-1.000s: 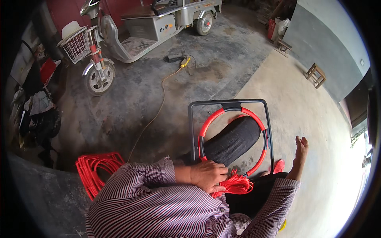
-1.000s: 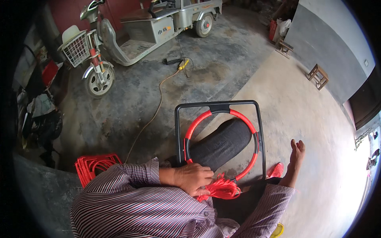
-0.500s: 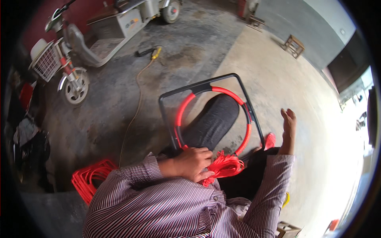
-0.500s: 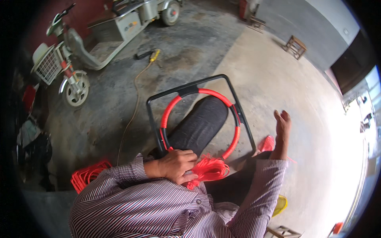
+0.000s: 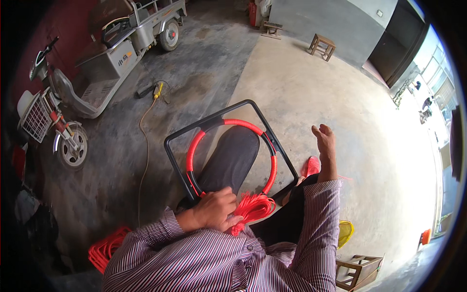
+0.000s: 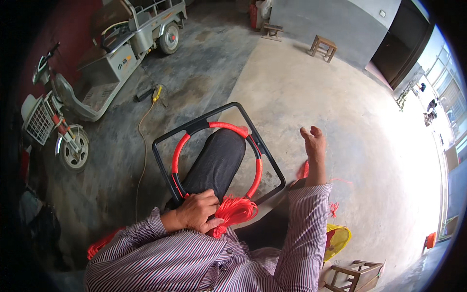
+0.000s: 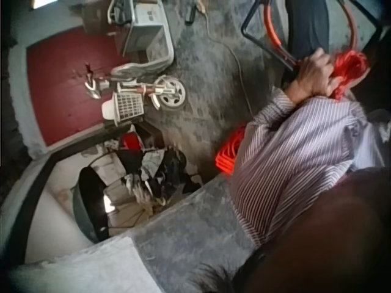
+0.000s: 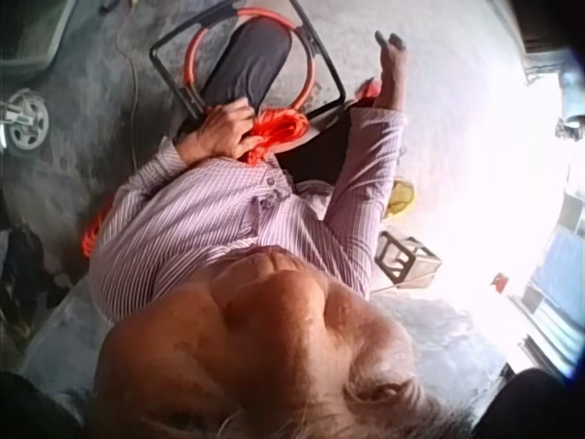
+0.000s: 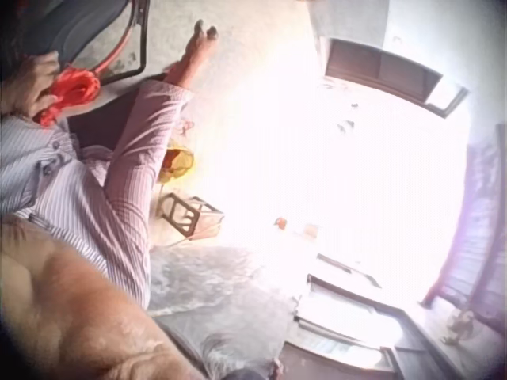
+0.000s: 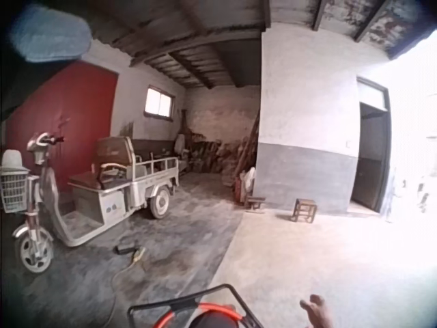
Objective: Wrapping a red cord or yarn around a circular black hoop.
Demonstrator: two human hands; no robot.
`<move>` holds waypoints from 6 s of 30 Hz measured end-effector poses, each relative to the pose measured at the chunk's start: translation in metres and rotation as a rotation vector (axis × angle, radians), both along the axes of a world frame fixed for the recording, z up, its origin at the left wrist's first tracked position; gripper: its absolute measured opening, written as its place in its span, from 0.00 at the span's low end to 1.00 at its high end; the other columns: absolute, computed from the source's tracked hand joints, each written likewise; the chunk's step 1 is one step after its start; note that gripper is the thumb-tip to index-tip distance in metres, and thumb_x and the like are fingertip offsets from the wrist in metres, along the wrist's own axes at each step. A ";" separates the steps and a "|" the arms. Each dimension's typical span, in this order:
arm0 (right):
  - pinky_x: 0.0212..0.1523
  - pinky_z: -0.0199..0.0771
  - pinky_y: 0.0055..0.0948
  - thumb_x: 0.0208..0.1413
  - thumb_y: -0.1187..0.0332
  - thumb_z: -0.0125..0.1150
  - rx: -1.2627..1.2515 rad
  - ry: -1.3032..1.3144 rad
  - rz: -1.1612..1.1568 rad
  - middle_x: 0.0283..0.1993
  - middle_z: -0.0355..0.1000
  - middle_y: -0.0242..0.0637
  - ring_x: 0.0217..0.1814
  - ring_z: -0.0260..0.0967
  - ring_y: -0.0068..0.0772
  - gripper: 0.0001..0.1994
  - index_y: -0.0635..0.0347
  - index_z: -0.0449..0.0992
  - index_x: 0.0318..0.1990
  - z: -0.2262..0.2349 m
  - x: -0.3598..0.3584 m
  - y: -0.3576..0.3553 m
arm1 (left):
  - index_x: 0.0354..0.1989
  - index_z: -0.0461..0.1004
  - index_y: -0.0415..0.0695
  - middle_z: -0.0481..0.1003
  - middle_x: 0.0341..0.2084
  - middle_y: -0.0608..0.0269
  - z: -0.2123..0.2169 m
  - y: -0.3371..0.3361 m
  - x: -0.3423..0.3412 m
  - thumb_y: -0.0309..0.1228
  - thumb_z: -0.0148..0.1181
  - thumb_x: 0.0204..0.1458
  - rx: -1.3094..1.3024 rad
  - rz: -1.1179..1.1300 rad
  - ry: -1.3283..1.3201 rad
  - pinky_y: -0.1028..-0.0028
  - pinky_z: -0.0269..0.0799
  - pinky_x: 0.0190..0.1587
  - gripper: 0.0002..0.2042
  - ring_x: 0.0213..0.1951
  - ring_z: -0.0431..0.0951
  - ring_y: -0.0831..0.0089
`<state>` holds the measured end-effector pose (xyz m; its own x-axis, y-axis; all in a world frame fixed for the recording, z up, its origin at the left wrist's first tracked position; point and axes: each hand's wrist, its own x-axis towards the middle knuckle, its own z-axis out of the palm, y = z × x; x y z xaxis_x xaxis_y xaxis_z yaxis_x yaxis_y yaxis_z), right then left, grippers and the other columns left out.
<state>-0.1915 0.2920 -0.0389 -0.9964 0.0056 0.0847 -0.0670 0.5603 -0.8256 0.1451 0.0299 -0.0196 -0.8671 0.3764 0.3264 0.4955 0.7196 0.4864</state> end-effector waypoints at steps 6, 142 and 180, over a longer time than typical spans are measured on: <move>0.59 0.67 0.37 0.48 0.52 0.67 -0.068 0.003 -0.015 0.56 0.71 0.56 0.60 0.69 0.48 0.34 0.72 0.70 0.56 0.006 0.006 -0.005 | 0.23 0.77 0.38 0.73 0.23 0.59 0.001 -0.001 -0.001 0.43 0.66 0.44 0.003 -0.006 0.006 0.66 0.74 0.27 0.17 0.32 0.74 0.64; 0.56 0.70 0.33 0.45 0.82 0.57 0.221 0.101 0.356 0.22 0.69 0.31 0.43 0.77 0.29 0.33 0.48 0.68 0.63 0.033 0.138 0.017 | 0.46 0.75 0.28 0.77 0.35 0.45 0.004 -0.064 -0.077 0.39 0.56 0.56 0.329 0.259 0.017 0.71 0.70 0.40 0.21 0.35 0.77 0.63; 0.69 0.40 0.65 0.52 0.71 0.55 0.921 0.383 0.653 0.72 0.52 0.36 0.77 0.41 0.41 0.37 0.39 0.53 0.71 -0.005 0.141 0.000 | 0.44 0.75 0.26 0.76 0.33 0.44 0.007 -0.062 -0.080 0.37 0.54 0.52 0.278 0.284 0.032 0.71 0.71 0.38 0.22 0.33 0.77 0.62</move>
